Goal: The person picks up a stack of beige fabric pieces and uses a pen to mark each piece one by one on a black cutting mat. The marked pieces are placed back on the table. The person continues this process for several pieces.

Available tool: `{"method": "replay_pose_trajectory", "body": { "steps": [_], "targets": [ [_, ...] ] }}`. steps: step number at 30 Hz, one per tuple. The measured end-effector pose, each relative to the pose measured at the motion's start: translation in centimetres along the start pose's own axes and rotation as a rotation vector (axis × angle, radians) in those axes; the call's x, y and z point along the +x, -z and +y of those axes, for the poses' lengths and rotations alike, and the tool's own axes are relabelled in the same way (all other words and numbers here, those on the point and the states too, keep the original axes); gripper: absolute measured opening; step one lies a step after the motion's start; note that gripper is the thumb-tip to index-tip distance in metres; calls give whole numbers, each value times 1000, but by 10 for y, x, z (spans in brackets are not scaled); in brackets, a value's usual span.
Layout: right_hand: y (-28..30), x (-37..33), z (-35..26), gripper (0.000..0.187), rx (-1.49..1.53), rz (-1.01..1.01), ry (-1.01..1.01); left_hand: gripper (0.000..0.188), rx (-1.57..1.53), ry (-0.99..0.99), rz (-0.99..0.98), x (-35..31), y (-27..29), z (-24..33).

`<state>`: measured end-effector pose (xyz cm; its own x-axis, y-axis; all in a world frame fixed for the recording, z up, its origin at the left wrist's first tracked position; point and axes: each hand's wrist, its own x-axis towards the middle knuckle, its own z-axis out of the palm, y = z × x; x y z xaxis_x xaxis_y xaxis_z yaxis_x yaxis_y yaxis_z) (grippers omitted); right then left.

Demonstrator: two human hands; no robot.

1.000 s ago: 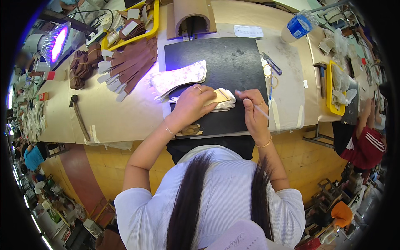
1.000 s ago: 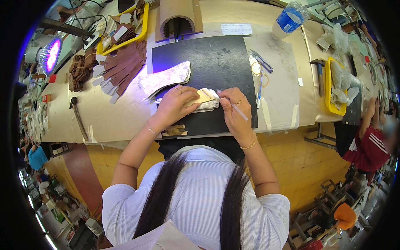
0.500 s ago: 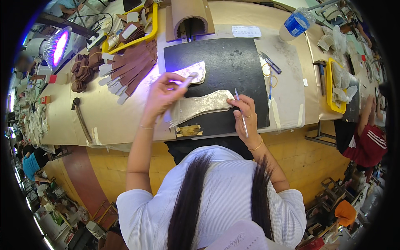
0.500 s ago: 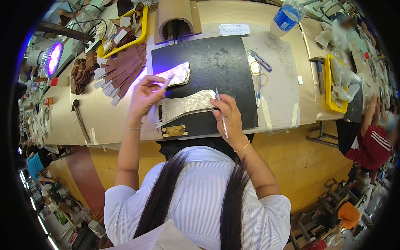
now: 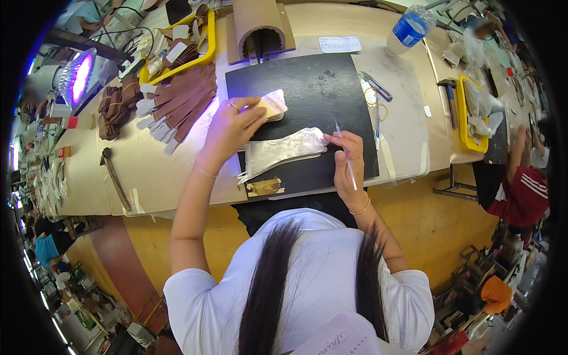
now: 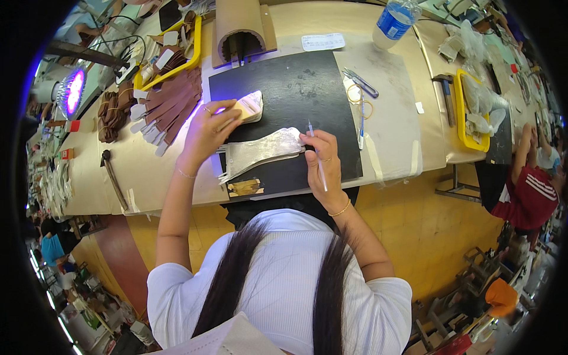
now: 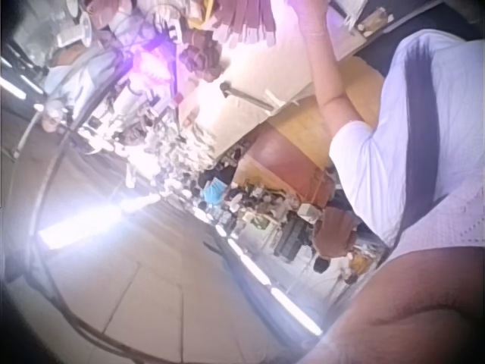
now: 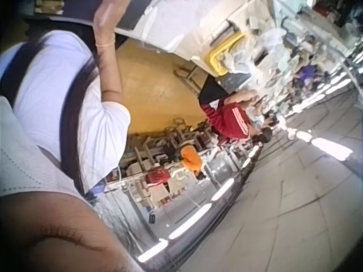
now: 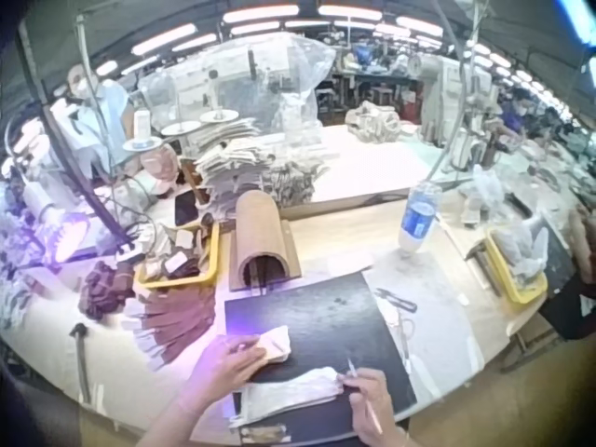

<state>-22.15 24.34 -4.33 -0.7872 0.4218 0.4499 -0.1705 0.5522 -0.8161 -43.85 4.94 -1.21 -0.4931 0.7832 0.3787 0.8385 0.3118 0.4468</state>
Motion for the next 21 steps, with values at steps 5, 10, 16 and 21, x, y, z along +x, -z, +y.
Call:
{"method": "replay_pose_trajectory", "body": {
  "steps": [5,10,16,21],
  "targets": [
    [-2,-9,7,31,270,32,-221,17,-89,-106,-87,-21,-21,53],
    [-3,-5,1,31,257,18,-259,21,-74,-126,-99,-30,-40,66],
    [-3,-6,3,31,243,28,-257,20,-47,-150,-70,-31,-47,69],
    [-2,-5,3,31,221,31,-239,21,-31,-173,-65,-31,-48,70]
  ]
}}
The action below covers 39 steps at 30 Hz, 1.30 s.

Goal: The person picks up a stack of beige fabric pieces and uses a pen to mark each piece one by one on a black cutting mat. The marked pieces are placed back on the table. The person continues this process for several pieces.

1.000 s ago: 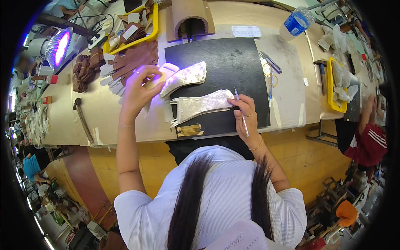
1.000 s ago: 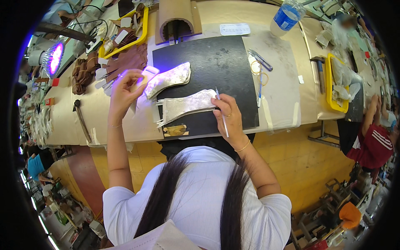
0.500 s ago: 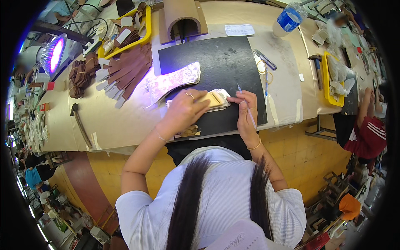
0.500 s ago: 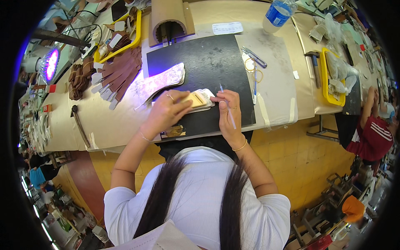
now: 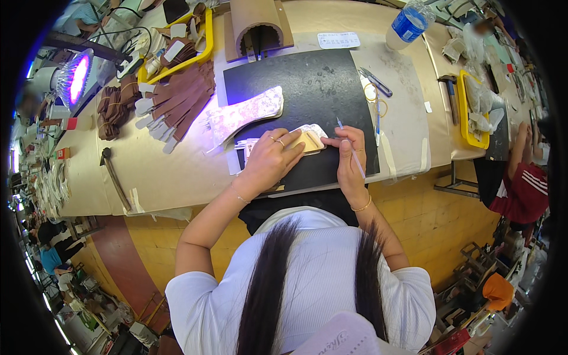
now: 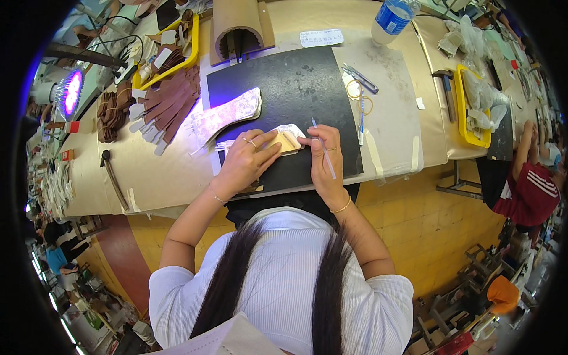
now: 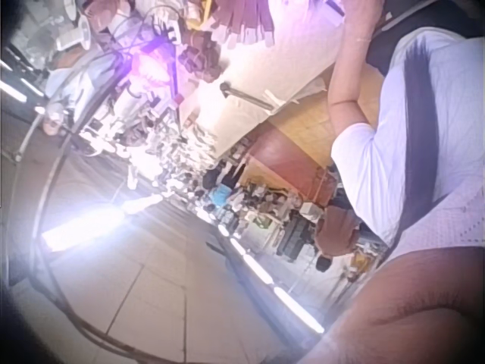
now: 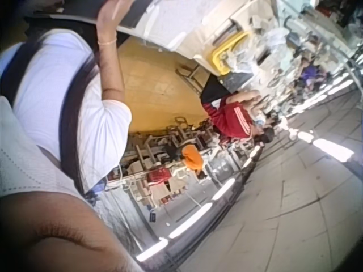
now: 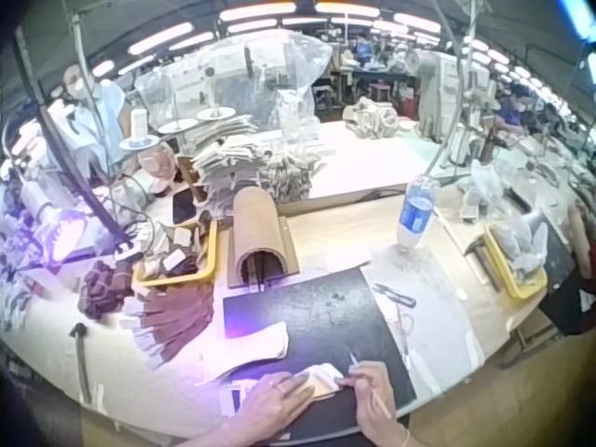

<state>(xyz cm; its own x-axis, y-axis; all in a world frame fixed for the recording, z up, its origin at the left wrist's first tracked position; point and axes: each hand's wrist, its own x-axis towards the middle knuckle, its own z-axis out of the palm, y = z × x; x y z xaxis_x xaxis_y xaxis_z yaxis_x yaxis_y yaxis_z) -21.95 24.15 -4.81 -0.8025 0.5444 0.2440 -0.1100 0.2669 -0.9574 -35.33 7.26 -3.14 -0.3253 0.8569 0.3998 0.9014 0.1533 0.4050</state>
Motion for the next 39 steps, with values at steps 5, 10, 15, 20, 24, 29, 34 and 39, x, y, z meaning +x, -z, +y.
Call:
{"method": "replay_pose_trajectory", "body": {
  "steps": [5,10,15,20,24,29,34,39],
  "targets": [
    [3,1,-2,30,-44,-15,-34,21,29,-32,-16,2,2,0],
    [3,6,-10,20,-247,-68,69,21,90,-65,-44,0,0,-2],
    [-3,12,-16,13,-392,-134,233,23,111,-46,-25,0,-2,1],
    [-7,14,-12,13,-416,-118,254,22,107,-42,-3,-1,-4,1],
    [-8,16,-14,11,-475,-132,287,22,115,-49,-9,-3,-6,0],
    [1,13,-12,12,-559,-189,362,22,128,-49,-12,-3,-5,1],
    [32,4,-31,16,-596,-213,323,23,105,-56,-38,-3,-3,-3],
    [17,12,-27,24,-270,-47,105,23,14,-73,34,-2,-3,-4]
  ]
}}
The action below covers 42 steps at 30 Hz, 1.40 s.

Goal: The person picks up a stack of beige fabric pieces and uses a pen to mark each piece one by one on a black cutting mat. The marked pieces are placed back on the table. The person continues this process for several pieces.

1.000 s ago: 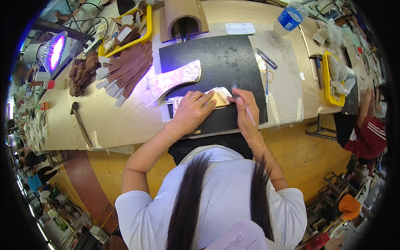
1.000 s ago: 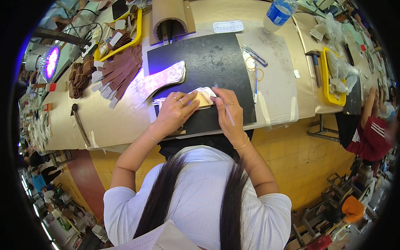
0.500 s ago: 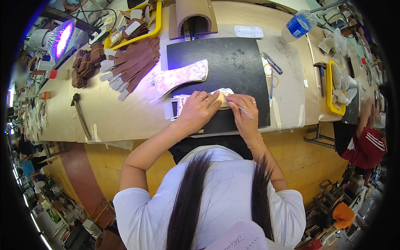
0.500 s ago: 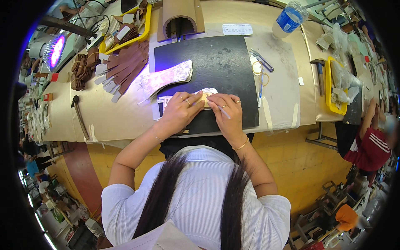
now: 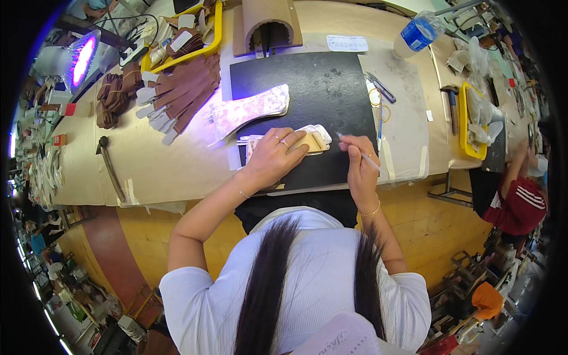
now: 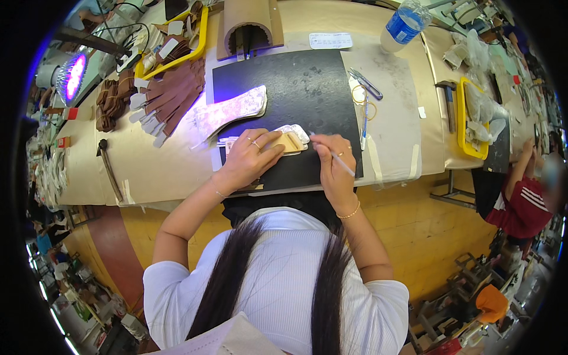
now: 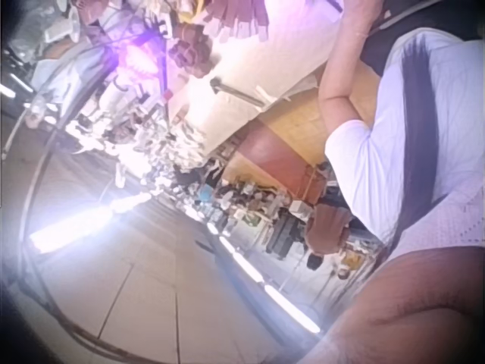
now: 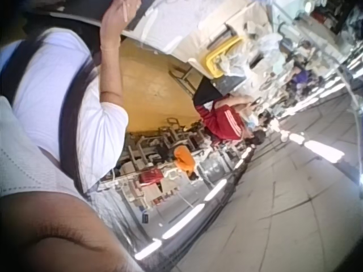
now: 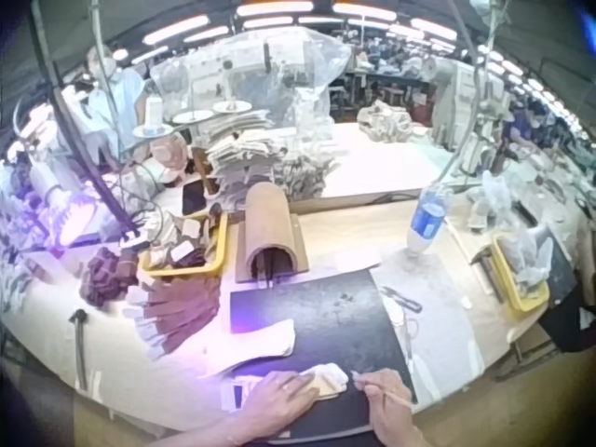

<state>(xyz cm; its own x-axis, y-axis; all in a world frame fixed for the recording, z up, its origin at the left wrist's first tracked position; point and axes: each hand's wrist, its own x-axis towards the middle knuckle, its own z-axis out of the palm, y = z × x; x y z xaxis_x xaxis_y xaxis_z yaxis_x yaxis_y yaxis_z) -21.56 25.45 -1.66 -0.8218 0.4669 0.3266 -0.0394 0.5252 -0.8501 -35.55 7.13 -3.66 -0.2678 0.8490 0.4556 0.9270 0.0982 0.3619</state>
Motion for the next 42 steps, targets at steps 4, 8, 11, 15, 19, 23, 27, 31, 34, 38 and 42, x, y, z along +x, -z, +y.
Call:
{"method": "replay_pose_trajectory", "body": {
  "steps": [4,8,11,15,19,23,27,31,34,38,42],
  "targets": [
    [-22,5,11,29,269,4,-91,23,-33,-21,-3,-1,4,0],
    [-29,6,15,28,374,-52,-126,23,-90,-29,67,-5,6,0],
    [-29,8,13,23,271,-85,-107,22,-224,99,142,-4,18,0],
    [-30,6,17,19,160,-84,-36,25,-665,599,286,-11,47,-18],
    [-30,6,14,19,97,-92,-25,31,-1239,709,439,-21,103,-57],
    [-27,3,14,26,162,-127,-90,34,-1432,679,419,-28,133,-78],
    [-26,3,14,32,133,-177,-90,32,-1035,632,475,-33,182,-83],
    [-26,6,10,29,95,-159,-20,28,-690,642,264,-13,169,-72],
    [-27,4,17,28,99,-142,-13,25,-343,516,-31,7,131,-74],
    [-21,6,10,18,52,-64,26,25,-152,381,-117,16,80,-82],
    [-16,2,12,21,146,5,-53,26,-8,306,-43,17,64,-72]
  ]
}}
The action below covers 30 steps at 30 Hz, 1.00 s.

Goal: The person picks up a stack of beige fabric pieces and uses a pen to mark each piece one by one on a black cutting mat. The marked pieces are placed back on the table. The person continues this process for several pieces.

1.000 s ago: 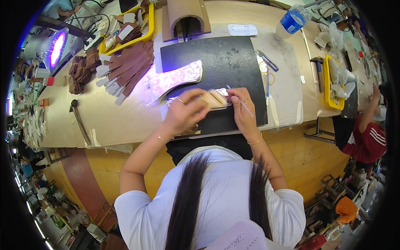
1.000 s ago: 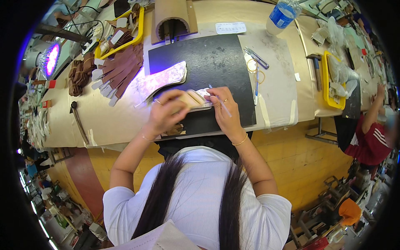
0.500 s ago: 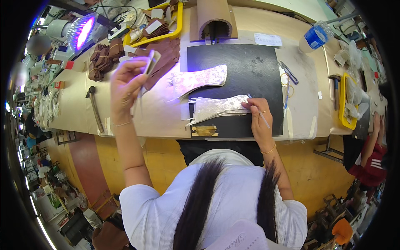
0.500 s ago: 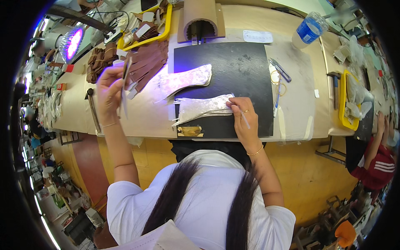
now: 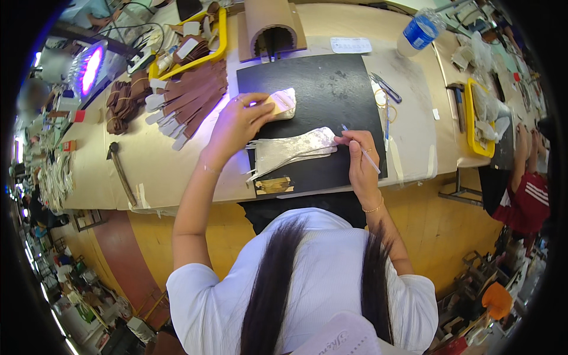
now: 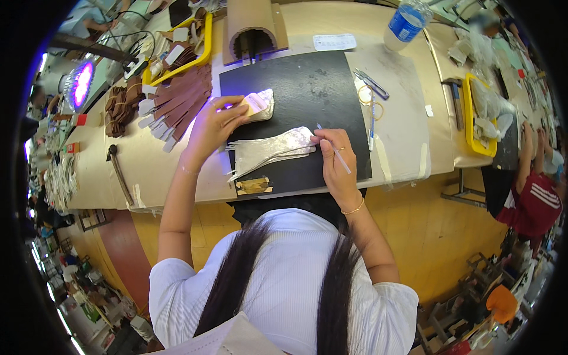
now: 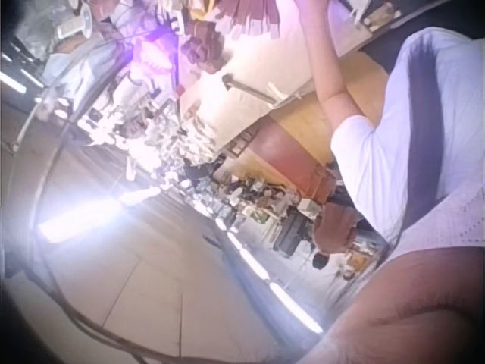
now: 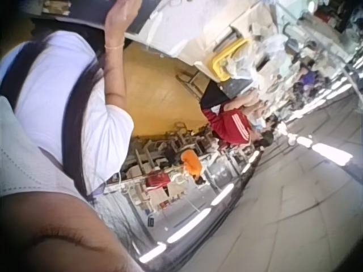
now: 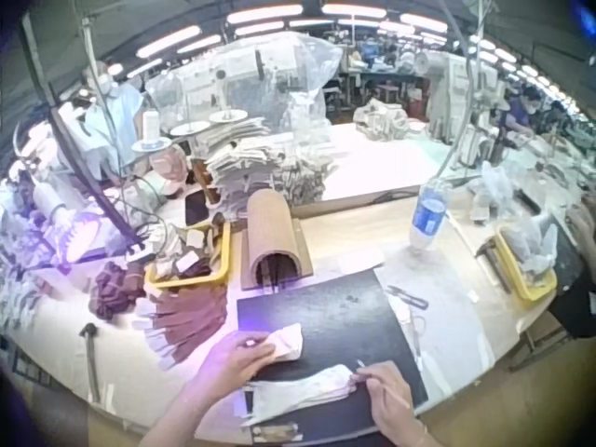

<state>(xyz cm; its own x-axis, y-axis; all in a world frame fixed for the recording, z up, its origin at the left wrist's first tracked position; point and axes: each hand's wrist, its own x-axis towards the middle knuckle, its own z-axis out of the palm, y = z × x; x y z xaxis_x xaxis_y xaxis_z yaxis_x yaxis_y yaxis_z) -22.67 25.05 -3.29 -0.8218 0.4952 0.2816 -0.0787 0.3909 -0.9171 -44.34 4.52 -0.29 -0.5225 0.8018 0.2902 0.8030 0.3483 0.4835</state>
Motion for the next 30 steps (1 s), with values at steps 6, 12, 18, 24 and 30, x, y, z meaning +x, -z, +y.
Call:
{"method": "replay_pose_trajectory", "body": {
  "steps": [6,12,18,24,30],
  "targets": [
    [-4,-5,4,34,81,-19,-151,19,-126,-113,-34,-30,-41,57],
    [-3,-2,5,36,78,-9,-155,20,-96,-119,-38,-28,-56,63],
    [-6,-2,8,32,144,19,-160,21,-74,-142,-50,-29,-59,61],
    [-6,-2,11,34,166,9,-152,22,-44,-150,-43,-30,-62,61],
    [-4,1,8,29,13,-40,-151,20,6,-176,-21,-29,-65,62]
  ]
}}
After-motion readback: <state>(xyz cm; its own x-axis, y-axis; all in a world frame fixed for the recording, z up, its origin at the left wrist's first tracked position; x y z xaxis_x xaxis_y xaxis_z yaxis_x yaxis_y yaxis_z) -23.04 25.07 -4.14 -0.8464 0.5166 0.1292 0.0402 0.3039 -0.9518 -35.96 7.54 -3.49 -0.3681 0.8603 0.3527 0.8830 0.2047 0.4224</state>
